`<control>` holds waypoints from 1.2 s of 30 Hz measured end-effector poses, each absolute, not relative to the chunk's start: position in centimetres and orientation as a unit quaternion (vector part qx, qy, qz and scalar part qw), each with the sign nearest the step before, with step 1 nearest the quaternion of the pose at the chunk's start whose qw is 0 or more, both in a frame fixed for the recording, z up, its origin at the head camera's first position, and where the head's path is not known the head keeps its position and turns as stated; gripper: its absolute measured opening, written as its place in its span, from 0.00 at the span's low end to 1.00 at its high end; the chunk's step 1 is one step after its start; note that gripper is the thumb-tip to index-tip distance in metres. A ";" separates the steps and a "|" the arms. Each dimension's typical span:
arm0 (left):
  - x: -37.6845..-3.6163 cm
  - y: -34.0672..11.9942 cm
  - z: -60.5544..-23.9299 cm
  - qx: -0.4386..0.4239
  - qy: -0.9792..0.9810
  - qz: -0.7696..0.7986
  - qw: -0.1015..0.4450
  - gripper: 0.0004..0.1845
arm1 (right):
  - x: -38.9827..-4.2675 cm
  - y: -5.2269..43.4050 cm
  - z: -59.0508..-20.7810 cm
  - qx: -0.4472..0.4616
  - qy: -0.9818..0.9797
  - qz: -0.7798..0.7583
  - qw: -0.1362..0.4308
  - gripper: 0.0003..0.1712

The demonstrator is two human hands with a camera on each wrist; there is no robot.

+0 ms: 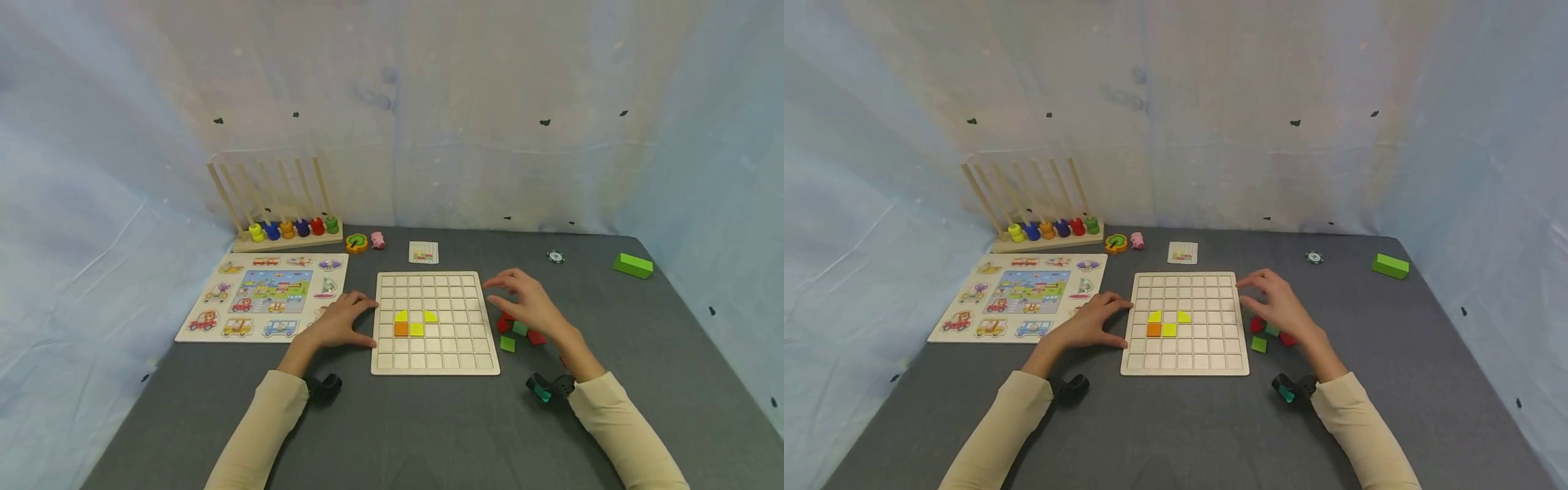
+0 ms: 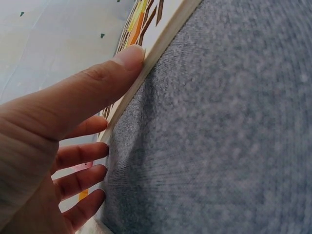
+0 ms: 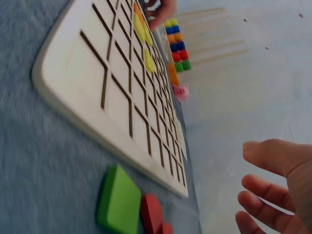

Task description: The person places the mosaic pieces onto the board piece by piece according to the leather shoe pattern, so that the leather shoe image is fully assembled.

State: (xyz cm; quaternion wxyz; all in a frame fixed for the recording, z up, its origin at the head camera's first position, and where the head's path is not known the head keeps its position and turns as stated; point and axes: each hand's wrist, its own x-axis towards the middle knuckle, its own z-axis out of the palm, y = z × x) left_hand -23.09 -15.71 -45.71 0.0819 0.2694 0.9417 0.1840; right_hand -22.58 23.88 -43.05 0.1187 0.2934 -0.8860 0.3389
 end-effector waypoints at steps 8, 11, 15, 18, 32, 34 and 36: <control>-23.1 -15.8 -45.8 0.269 0.942 0.185 0.082 0.43 | -22.0 25.8 -43.0 0.297 -0.895 0.314 0.110 0.15; -23.1 -15.7 -45.8 0.269 0.941 0.187 0.082 0.43 | -21.7 26.3 -43.1 0.297 -0.899 0.305 0.104 0.14; -23.1 -15.7 -45.8 0.270 0.941 0.186 0.080 0.43 | -21.4 27.2 -43.3 0.290 -0.908 0.289 0.088 0.15; -23.0 -15.7 -45.6 0.271 0.941 0.187 0.080 0.43 | -21.3 27.8 -43.4 0.287 -0.913 0.279 0.077 0.16; -23.0 -15.7 -45.6 0.267 0.942 0.185 0.086 0.43 | -21.6 29.4 -44.7 0.260 -0.941 0.216 0.015 0.18; -23.0 -15.7 -45.6 0.267 0.942 0.184 0.088 0.43 | -21.7 29.5 -44.9 0.261 -0.941 0.216 0.014 0.18; -23.0 -15.7 -45.5 0.267 0.942 0.185 0.088 0.43 | -21.7 29.6 -45.1 0.263 -0.940 0.217 0.015 0.17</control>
